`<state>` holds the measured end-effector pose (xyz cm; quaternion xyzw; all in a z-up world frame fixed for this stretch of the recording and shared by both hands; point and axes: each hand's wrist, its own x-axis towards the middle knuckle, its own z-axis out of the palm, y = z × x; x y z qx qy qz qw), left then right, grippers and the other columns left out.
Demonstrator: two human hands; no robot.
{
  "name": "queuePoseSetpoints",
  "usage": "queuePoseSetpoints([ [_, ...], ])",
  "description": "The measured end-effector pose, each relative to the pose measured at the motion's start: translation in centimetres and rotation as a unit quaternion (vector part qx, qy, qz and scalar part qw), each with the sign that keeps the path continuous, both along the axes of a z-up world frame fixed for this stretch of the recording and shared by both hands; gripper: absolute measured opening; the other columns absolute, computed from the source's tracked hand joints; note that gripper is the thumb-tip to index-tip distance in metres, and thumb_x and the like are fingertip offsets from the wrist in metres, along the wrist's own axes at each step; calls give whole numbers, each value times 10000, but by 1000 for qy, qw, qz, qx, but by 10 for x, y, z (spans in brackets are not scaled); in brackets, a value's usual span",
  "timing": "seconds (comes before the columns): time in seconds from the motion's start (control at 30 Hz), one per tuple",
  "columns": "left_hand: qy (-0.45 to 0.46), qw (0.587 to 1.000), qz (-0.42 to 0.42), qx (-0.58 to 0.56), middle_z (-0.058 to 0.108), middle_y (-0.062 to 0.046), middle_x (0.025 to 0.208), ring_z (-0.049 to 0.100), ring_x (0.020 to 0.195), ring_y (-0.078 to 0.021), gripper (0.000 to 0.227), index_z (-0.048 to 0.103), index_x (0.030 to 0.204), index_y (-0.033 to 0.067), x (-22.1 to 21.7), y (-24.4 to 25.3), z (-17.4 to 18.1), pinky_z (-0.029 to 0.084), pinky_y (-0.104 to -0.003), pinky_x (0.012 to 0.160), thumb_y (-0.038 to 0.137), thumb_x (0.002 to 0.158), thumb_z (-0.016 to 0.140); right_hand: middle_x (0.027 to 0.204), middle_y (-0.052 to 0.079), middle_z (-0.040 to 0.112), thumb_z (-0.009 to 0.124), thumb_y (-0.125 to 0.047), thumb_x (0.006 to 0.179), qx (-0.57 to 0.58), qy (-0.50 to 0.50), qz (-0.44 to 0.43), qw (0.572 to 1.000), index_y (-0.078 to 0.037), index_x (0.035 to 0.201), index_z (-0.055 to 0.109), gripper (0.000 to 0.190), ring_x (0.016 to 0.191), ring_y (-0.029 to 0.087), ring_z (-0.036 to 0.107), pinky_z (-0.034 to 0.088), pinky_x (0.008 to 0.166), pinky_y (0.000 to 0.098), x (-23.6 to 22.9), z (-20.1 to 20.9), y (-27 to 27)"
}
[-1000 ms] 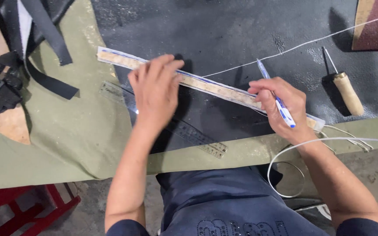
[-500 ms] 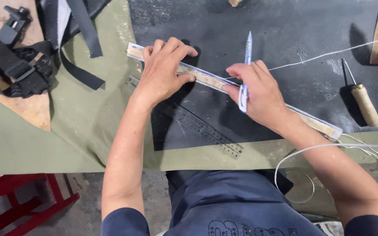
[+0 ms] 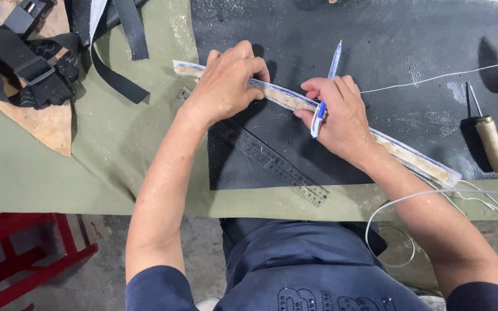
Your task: Using a ruler and a pen to mark lines on a leather strip for subsequent cutting or stitching.
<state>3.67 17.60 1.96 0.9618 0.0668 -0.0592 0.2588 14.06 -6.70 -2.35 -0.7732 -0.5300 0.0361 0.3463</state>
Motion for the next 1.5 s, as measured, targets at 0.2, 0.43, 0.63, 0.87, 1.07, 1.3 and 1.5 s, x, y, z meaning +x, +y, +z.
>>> queuePoseSetpoints([
  [0.2, -8, 1000, -20, -2, 550, -26, 949, 561, 937, -289, 70, 688, 965, 185, -2, -2, 3, 323, -461, 819, 190, 921, 743, 991, 23, 606, 906, -159, 864, -14, 25, -12, 1000, -93, 1275, 629, 499, 877, 271, 500, 435, 855, 392, -1, 4, 1],
  [0.43, -27, 998, -24, -51, 533, 5, 821, 546, 798, -235, 102, 643, 889, 164, -1, -9, 12, 296, -417, 832, 77, 933, 615, 1072, 8, 693, 770, -119, 994, 25, 37, 8, 999, -95, 1197, 672, 227, 940, 259, 534, 369, 841, 398, -1, 3, 5],
  [0.63, 12, 998, 7, -64, 671, 40, 924, 616, 867, -211, 139, 718, 983, 195, -4, 5, 29, 321, -424, 909, 125, 918, 617, 931, -13, 669, 698, -68, 1026, 22, 117, -3, 993, -131, 1095, 686, 94, 860, 204, 542, 344, 836, 372, 3, 2, 2],
  [0.87, 120, 976, 157, -91, 746, -35, 1025, 666, 1009, -164, 166, 753, 1088, 194, -23, 38, 59, 488, -398, 919, 181, 929, 710, 913, -20, 631, 678, -74, 1018, -2, 131, -16, 991, -144, 1060, 646, 88, 853, 204, 529, 344, 856, 375, 4, -5, 1],
  [1.07, 33, 969, 190, -154, 597, 39, 851, 521, 805, -123, 146, 715, 1058, 202, -47, 64, 37, 404, -320, 772, 172, 917, 737, 910, -6, 616, 662, -45, 1010, -13, 121, -16, 992, -132, 1047, 630, 100, 848, 209, 511, 331, 858, 387, 3, -6, 2],
  [1.3, -37, 983, 170, -50, 598, -17, 767, 570, 747, -224, 200, 631, 1016, 145, -42, 44, 21, 421, -405, 634, -3, 885, 656, 903, -7, 628, 655, -56, 1001, -22, 89, -13, 996, -127, 1035, 621, 85, 827, 224, 485, 318, 833, 399, 1, -9, 3],
  [1.5, -29, 988, 109, 110, 694, 31, 986, 550, 979, -291, 242, 708, 958, 236, -33, 32, 14, 277, -487, 864, 447, 865, 783, 907, 13, 620, 656, -62, 1033, -12, 89, -6, 996, -110, 1070, 631, 65, 856, 226, 511, 322, 846, 397, 0, -4, 3],
])
